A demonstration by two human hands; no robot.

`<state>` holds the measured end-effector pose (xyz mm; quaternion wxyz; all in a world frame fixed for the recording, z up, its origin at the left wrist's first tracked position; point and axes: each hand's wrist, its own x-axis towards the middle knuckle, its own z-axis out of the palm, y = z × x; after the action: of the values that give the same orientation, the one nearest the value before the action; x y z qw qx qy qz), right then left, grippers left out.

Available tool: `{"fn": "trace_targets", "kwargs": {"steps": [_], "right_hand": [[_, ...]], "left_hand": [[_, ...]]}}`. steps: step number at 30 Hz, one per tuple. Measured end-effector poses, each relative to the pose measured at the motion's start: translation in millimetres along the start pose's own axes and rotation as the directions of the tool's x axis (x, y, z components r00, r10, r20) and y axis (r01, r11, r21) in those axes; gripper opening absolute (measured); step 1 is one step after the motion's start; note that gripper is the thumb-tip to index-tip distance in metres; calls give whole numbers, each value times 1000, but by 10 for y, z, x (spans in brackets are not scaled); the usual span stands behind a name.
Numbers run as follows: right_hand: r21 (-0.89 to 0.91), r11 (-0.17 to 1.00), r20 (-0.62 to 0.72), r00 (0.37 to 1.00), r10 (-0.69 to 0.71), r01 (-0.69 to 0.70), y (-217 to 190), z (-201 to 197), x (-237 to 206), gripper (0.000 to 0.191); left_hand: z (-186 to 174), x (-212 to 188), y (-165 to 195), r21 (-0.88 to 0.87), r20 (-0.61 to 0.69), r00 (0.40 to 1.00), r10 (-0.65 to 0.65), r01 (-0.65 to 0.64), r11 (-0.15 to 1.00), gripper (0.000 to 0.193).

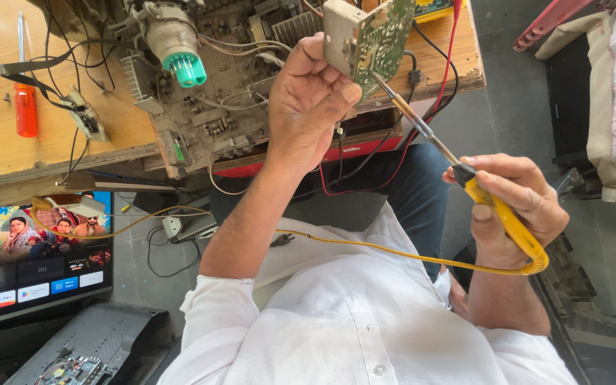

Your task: The person tests a circuit board with a multimeter, then uses a soldering iron to remove a small component and solder a new one onto the board. The person handles the board and tools directly without visible intermediate containers.

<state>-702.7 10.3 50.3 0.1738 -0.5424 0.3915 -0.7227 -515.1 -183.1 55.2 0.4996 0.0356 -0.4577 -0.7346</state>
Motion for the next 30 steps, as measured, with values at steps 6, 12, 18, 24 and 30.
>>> {"fn": "trace_targets", "kwargs": {"steps": [6,12,18,24,30], "right_hand": [[5,1000,-2,1000,25,-25,-14,-11,20,33],[4,999,-2,999,40,-40,-43,-9,63,34],[-28,999,30,999,44,-43,-99,-39,107,35],[-82,996,44,998,42,-38,-199,-46,108,32],[-86,996,36,999,37,-34,-218,-21,105,30]], "left_hand": [[-89,51,69,-106,85,992,-89,97,990,33],[-72,118,147,-118,145,978,-148,165,979,37],[-100,154,198,-118,174,964,-199,221,968,42],[-146,155,179,-101,191,960,-203,225,969,46],[-150,151,151,-66,184,967,-174,189,980,47]]}}
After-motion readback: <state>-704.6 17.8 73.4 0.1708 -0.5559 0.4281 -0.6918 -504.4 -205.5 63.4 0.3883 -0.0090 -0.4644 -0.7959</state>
